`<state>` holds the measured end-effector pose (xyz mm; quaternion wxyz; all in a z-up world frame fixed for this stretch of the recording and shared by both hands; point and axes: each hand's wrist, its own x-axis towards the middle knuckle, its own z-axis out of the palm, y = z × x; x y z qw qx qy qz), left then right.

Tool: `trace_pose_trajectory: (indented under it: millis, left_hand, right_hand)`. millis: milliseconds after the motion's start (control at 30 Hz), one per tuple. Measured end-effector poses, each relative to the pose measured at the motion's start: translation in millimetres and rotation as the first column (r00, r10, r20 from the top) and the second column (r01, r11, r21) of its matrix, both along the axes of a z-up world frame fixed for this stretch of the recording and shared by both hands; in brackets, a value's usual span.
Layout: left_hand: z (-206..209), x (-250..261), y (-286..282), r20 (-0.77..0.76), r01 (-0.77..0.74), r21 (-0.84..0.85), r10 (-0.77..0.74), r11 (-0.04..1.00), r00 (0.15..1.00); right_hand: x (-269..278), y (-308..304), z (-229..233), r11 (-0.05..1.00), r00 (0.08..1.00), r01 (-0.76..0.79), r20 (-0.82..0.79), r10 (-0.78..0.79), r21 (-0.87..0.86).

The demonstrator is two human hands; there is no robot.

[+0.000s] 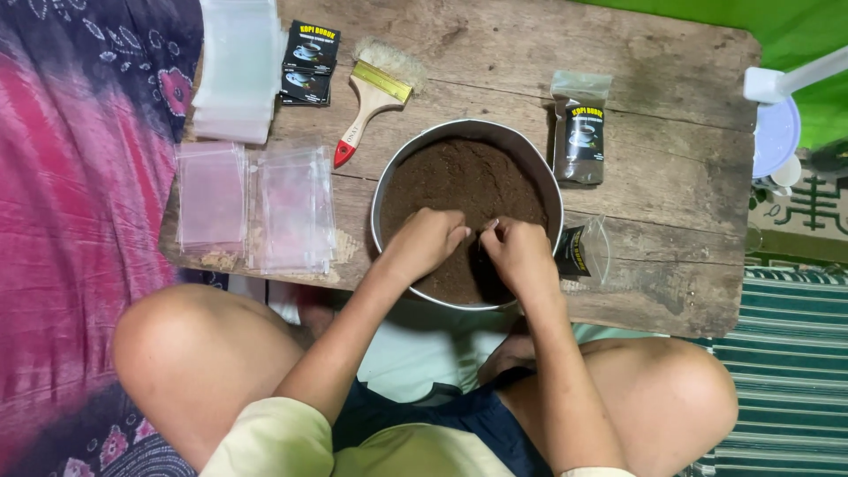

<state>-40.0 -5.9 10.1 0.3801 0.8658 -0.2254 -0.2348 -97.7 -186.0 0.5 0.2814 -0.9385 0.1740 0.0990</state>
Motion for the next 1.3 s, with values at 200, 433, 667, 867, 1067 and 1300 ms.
trace_pose_trajectory:
  millis: [200, 433, 667, 867, 1067, 1300]
  left_hand:
    - [29.0, 16.1, 16.9, 0.112, -0.040, 0.063, 0.032, 0.997, 0.993]
    - [-9.9, -0.9, 3.0, -0.227, -0.003, 0.022, 0.008, 1.000, 0.974]
    - [6.8, 17.7, 20.3, -0.059, -0.231, -0.059, 0.228, 0.971, 0.972]
    - [-15.3, 1.3, 5.5, -0.074, -0.018, 0.110, 0.026, 0.994, 0.997]
    - [13.3, 15.8, 18.3, 0.148, -0.145, -0.118, 0.161, 0.982, 0.976]
    - [-33.0, 12.1, 6.5, 0.297, -0.024, -0.175, 0.076, 0.984, 0.952]
  right_hand:
    - [-6.0, 4.9, 44.2, 0.996, 0.997, 0.038, 0.075, -0.033, -0.076]
    - [-3.9, 9.3, 10.4, 1.000, 0.970, -0.022, -0.243, 0.026, 0.017]
    - [-8.8, 8.4, 47.1, 0.998, 0.998, 0.058, 0.022, -0.059, 0.036]
    - [-6.6, 6.3, 12.0, 1.000, 0.971, -0.013, -0.239, 0.015, 0.010]
    - [-3.7, 5.9, 38.0, 0.998, 0.996, 0.022, 0.085, -0.026, 0.050]
    - [3.1, 17.5, 17.5, 0.995, 0.921, -0.096, 0.383, 0.075, 0.035]
